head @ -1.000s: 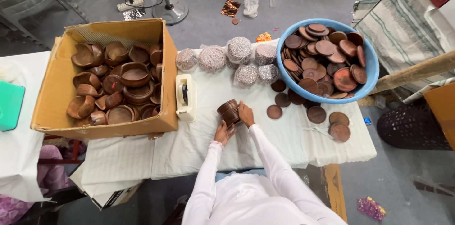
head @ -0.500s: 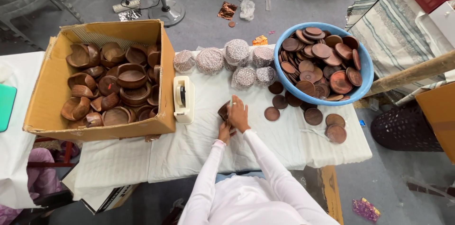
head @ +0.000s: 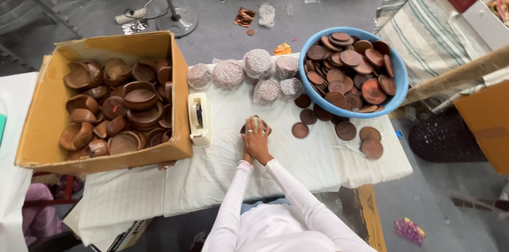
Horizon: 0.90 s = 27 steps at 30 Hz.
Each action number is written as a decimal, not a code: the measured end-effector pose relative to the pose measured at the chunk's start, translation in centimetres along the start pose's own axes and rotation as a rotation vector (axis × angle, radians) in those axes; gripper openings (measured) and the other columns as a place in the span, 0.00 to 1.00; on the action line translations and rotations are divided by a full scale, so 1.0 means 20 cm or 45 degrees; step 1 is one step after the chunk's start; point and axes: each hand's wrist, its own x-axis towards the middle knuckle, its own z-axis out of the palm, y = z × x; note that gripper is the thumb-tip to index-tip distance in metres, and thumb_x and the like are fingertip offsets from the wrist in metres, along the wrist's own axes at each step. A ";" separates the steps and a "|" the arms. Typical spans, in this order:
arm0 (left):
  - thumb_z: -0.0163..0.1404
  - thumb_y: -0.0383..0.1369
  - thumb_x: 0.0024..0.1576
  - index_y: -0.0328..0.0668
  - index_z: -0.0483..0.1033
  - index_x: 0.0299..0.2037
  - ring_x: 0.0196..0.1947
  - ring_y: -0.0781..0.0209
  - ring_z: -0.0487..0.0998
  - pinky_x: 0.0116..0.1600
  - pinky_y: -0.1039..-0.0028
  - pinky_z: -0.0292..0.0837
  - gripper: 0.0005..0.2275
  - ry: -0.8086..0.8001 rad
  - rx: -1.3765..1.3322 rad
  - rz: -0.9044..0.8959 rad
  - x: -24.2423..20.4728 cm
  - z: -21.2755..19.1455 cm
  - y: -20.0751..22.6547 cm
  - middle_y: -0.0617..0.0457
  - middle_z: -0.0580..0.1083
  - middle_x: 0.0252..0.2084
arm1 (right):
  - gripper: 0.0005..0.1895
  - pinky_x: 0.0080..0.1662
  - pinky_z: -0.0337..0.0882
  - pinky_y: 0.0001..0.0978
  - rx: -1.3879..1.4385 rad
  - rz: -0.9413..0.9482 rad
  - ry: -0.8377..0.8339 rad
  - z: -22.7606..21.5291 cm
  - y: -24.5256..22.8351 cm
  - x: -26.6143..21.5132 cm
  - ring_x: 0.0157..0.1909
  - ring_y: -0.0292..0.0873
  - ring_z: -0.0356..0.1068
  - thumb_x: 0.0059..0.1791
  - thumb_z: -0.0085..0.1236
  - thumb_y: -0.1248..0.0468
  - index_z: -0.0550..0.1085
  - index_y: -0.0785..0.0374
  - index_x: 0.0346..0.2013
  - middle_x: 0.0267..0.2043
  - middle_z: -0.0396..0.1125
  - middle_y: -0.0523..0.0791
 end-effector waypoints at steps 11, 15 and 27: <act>0.45 0.55 0.64 0.48 0.74 0.50 0.41 0.64 0.77 0.39 0.70 0.70 0.20 0.082 0.124 -0.543 -0.13 -0.22 0.12 0.57 0.78 0.40 | 0.30 0.64 0.59 0.58 0.412 0.212 -0.364 0.19 0.31 0.14 0.69 0.61 0.59 0.58 0.40 0.51 0.59 0.64 0.70 0.73 0.55 0.55; 0.49 0.53 0.60 0.39 0.69 0.54 0.44 0.53 0.80 0.45 0.63 0.75 0.25 0.374 0.651 -0.214 -0.14 -0.23 0.19 0.46 0.77 0.50 | 0.31 0.61 0.66 0.47 0.689 0.472 -0.490 0.36 0.50 0.09 0.60 0.64 0.69 0.62 0.23 0.46 0.72 0.62 0.57 0.57 0.71 0.59; 0.39 0.40 0.68 0.42 0.57 0.73 0.74 0.38 0.55 0.74 0.56 0.50 0.24 0.452 1.180 0.475 0.01 -0.02 0.33 0.36 0.56 0.75 | 0.34 0.74 0.43 0.48 0.586 0.224 -0.195 0.03 0.09 -0.04 0.80 0.59 0.39 0.59 0.38 0.55 0.47 0.64 0.78 0.81 0.39 0.58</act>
